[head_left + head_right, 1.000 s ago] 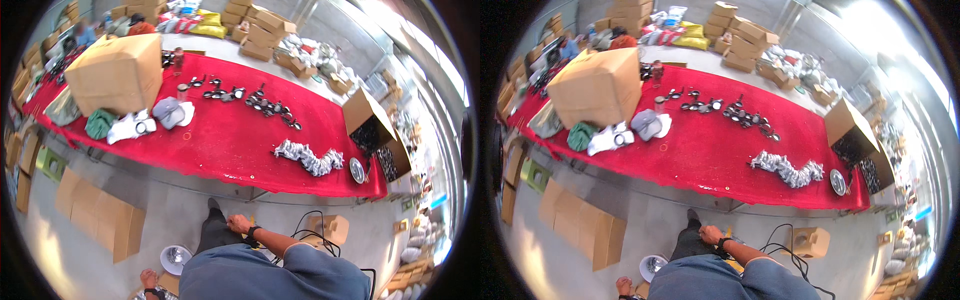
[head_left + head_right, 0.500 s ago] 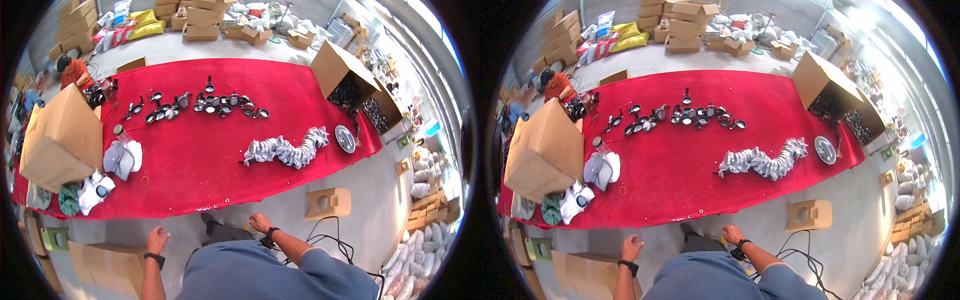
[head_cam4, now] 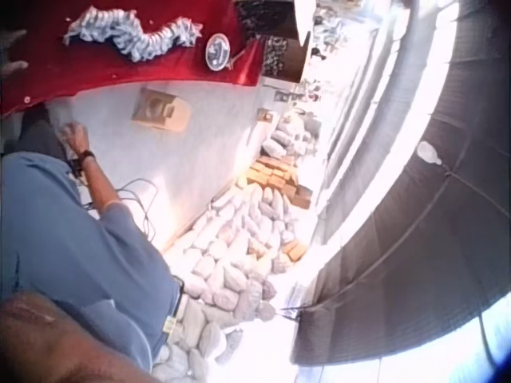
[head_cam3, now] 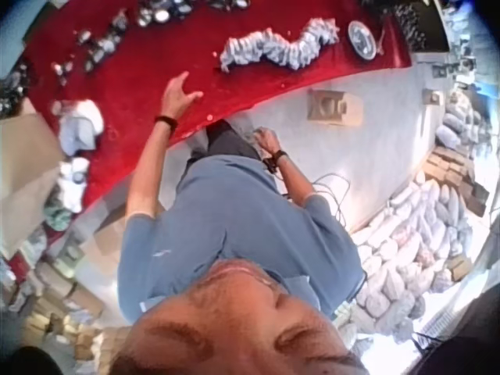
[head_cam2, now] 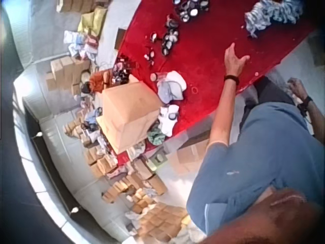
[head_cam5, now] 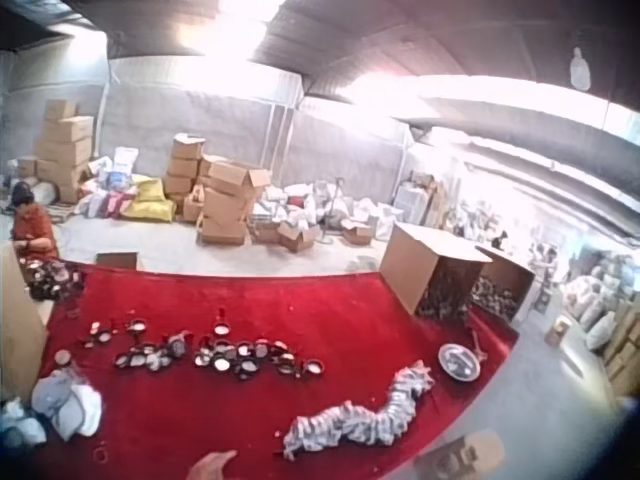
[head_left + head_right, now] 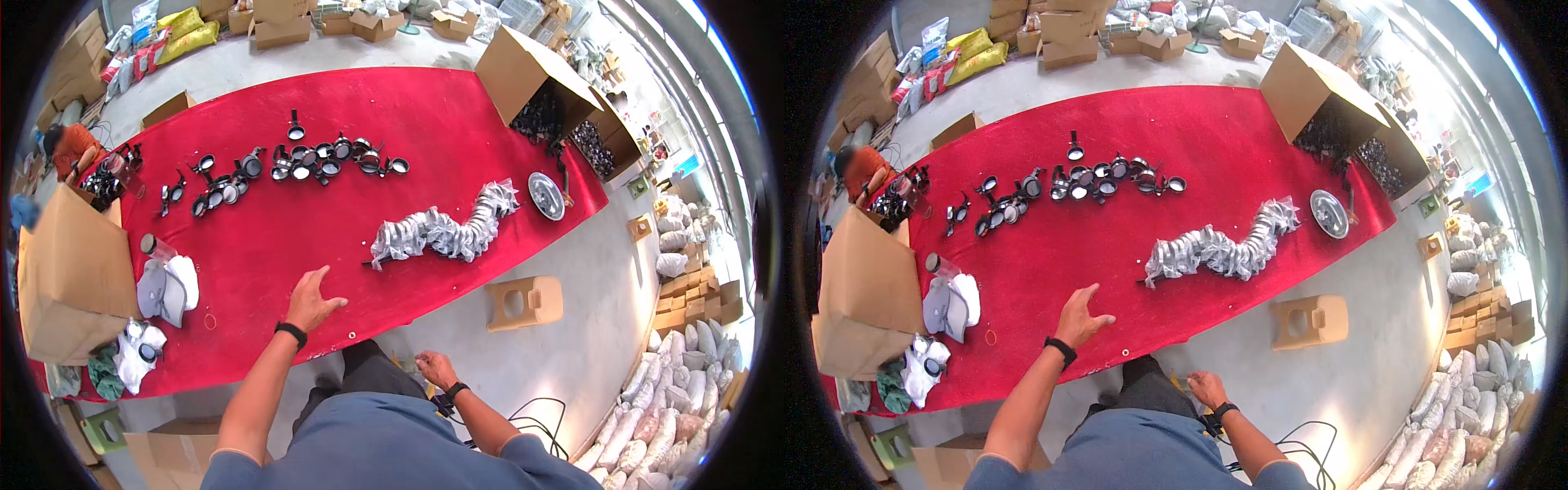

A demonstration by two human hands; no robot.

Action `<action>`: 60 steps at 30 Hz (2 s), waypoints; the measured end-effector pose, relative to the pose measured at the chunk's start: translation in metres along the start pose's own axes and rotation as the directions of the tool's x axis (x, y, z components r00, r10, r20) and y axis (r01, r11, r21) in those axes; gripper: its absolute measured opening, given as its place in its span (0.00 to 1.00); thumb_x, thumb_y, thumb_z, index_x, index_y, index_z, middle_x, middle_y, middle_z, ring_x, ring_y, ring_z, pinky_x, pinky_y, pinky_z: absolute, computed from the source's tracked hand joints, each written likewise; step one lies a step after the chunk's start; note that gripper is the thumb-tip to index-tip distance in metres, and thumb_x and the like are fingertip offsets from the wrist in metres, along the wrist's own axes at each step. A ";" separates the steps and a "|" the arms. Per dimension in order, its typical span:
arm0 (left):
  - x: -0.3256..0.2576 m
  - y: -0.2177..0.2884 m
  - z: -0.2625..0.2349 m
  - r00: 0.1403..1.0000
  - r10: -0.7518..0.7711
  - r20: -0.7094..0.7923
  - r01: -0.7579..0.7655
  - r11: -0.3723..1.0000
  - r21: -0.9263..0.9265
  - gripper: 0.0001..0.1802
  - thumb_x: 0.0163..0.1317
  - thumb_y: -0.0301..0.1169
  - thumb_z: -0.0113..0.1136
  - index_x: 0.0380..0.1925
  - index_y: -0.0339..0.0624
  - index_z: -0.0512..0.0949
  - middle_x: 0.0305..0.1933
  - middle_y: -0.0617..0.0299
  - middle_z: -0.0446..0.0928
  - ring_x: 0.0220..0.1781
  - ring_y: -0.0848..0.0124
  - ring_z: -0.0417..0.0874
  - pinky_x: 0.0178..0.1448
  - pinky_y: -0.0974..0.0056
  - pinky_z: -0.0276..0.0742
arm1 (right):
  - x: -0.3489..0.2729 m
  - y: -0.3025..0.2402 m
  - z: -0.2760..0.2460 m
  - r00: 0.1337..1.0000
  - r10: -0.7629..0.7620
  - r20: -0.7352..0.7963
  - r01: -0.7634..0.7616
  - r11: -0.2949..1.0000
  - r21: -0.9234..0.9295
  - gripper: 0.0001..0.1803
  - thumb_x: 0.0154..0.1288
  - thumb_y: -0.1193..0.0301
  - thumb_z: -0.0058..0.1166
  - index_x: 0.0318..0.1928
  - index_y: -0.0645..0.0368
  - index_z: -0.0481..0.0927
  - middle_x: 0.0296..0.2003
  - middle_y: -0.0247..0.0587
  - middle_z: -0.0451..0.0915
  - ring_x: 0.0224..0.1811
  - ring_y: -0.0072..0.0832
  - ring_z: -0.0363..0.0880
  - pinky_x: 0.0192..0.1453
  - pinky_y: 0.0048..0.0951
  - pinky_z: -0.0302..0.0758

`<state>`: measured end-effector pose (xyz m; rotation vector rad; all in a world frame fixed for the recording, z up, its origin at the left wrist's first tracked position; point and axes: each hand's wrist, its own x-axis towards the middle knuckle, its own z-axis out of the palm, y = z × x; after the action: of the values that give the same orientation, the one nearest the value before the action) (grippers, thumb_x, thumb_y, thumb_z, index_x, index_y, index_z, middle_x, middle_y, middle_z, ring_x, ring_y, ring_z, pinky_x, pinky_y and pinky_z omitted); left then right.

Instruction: The recorder is packing small circular mirrors into plastic bags and then into boxes.

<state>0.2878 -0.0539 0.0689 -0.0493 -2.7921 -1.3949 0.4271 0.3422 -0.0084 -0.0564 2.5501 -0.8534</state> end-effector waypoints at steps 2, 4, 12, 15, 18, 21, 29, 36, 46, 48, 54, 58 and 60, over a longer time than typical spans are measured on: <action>0.037 0.004 0.019 0.999 0.033 -0.001 -0.033 0.999 0.043 0.47 0.50 0.44 0.84 0.68 0.34 0.75 0.66 0.42 0.78 0.72 0.45 0.76 0.75 0.48 0.74 | 0.012 -0.008 -0.006 0.998 0.059 -0.004 -0.059 0.996 0.070 0.16 0.71 0.63 0.60 0.50 0.61 0.88 0.42 0.54 0.91 0.45 0.46 0.92 0.53 0.42 0.86; 0.082 0.013 0.049 0.997 0.076 0.018 -0.077 0.994 0.079 0.48 0.50 0.46 0.84 0.68 0.34 0.75 0.67 0.43 0.78 0.73 0.44 0.74 0.77 0.47 0.72 | 0.016 0.008 -0.009 0.995 0.100 0.029 -0.103 0.990 0.093 0.16 0.71 0.63 0.60 0.49 0.62 0.88 0.41 0.54 0.91 0.45 0.47 0.92 0.53 0.42 0.86; 0.232 0.047 0.174 0.971 0.141 0.194 -0.207 0.899 0.385 0.43 0.52 0.55 0.79 0.61 0.37 0.80 0.65 0.46 0.80 0.74 0.50 0.73 0.81 0.41 0.62 | 0.003 0.055 -0.037 0.936 0.352 0.002 -0.343 0.910 0.234 0.18 0.71 0.61 0.58 0.46 0.63 0.88 0.37 0.52 0.91 0.43 0.42 0.93 0.52 0.40 0.87; 0.262 0.053 0.205 0.956 0.022 0.294 -0.149 0.898 0.415 0.38 0.53 0.53 0.78 0.55 0.36 0.81 0.59 0.46 0.83 0.68 0.50 0.78 0.74 0.41 0.68 | -0.003 0.068 -0.039 0.911 0.411 0.018 -0.401 0.878 0.260 0.18 0.70 0.61 0.58 0.48 0.63 0.88 0.38 0.51 0.92 0.42 0.42 0.93 0.52 0.39 0.87; 0.276 0.052 0.224 0.912 -0.120 0.391 -0.067 0.899 0.432 0.34 0.54 0.51 0.77 0.50 0.35 0.81 0.53 0.45 0.85 0.61 0.49 0.82 0.70 0.41 0.72 | -0.010 0.076 -0.035 0.888 0.459 0.032 -0.448 0.845 0.292 0.19 0.70 0.60 0.60 0.50 0.62 0.89 0.39 0.52 0.92 0.44 0.42 0.93 0.52 0.38 0.87; 0.272 0.046 0.228 0.940 -0.094 0.329 -0.065 0.895 0.441 0.33 0.56 0.52 0.77 0.50 0.36 0.81 0.52 0.46 0.85 0.60 0.49 0.82 0.62 0.45 0.78 | -0.009 0.076 -0.031 0.874 0.479 0.081 -0.482 0.833 0.273 0.18 0.70 0.62 0.63 0.51 0.63 0.89 0.41 0.52 0.92 0.46 0.41 0.93 0.53 0.37 0.87; 0.249 0.035 0.214 0.946 -0.074 0.314 -0.065 0.911 0.408 0.30 0.55 0.48 0.77 0.48 0.38 0.80 0.49 0.45 0.83 0.57 0.47 0.82 0.61 0.44 0.76 | 0.011 0.075 -0.049 0.904 0.425 0.053 -0.426 0.878 0.218 0.15 0.69 0.64 0.62 0.49 0.60 0.89 0.39 0.53 0.90 0.44 0.48 0.91 0.52 0.43 0.85; 0.200 0.009 0.173 0.933 -0.112 0.343 -0.039 0.913 0.407 0.38 0.53 0.48 0.78 0.58 0.37 0.78 0.57 0.43 0.81 0.63 0.45 0.80 0.69 0.43 0.73 | 0.198 -0.043 -0.107 0.931 -0.312 -0.187 0.335 0.937 0.104 0.30 0.60 0.75 0.69 0.64 0.61 0.78 0.61 0.56 0.81 0.59 0.56 0.82 0.64 0.47 0.80; 0.174 -0.026 0.105 0.879 -0.297 0.373 0.139 0.908 0.396 0.67 0.35 0.48 0.91 0.77 0.44 0.64 0.62 0.42 0.75 0.63 0.41 0.82 0.65 0.45 0.83 | 0.362 -0.102 -0.102 0.855 -0.306 0.419 0.424 0.877 -0.225 0.63 0.46 0.69 0.83 0.82 0.50 0.57 0.64 0.58 0.72 0.60 0.61 0.82 0.61 0.52 0.84; 0.166 -0.037 0.112 0.864 -0.259 0.432 0.161 0.955 0.251 0.63 0.37 0.48 0.90 0.75 0.45 0.66 0.61 0.40 0.75 0.63 0.39 0.81 0.65 0.44 0.82 | 0.364 -0.113 -0.094 0.832 -0.342 0.437 0.467 0.856 -0.219 0.60 0.47 0.69 0.82 0.79 0.50 0.60 0.62 0.58 0.73 0.59 0.61 0.82 0.60 0.54 0.84; 0.131 -0.052 0.116 0.909 -0.216 0.357 0.189 0.976 0.108 0.43 0.49 0.36 0.80 0.66 0.42 0.70 0.56 0.42 0.74 0.58 0.37 0.81 0.60 0.42 0.81 | 0.343 -0.131 -0.074 0.738 -0.479 0.475 0.614 0.769 -0.177 0.46 0.51 0.71 0.79 0.70 0.52 0.69 0.57 0.59 0.74 0.54 0.63 0.83 0.55 0.56 0.85; 0.067 -0.046 0.081 0.942 -0.195 0.274 0.192 0.981 0.037 0.44 0.48 0.34 0.81 0.66 0.43 0.71 0.56 0.43 0.74 0.60 0.39 0.80 0.61 0.43 0.81 | 0.299 -0.161 -0.052 0.676 -0.501 0.541 0.670 0.723 -0.168 0.46 0.51 0.69 0.79 0.70 0.53 0.70 0.56 0.59 0.74 0.55 0.63 0.83 0.56 0.56 0.84; 0.021 -0.041 0.055 0.964 -0.207 0.168 0.207 0.978 0.017 0.44 0.47 0.33 0.82 0.66 0.42 0.72 0.55 0.44 0.74 0.60 0.40 0.80 0.61 0.44 0.81 | 0.270 -0.191 -0.039 0.629 -0.513 0.584 0.706 0.691 -0.154 0.47 0.50 0.69 0.80 0.70 0.51 0.70 0.57 0.59 0.74 0.56 0.63 0.83 0.57 0.56 0.84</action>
<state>0.2650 -0.0337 0.0040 0.1350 -3.0116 -1.5001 0.1487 0.1627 0.0220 -1.2023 2.1215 -0.4505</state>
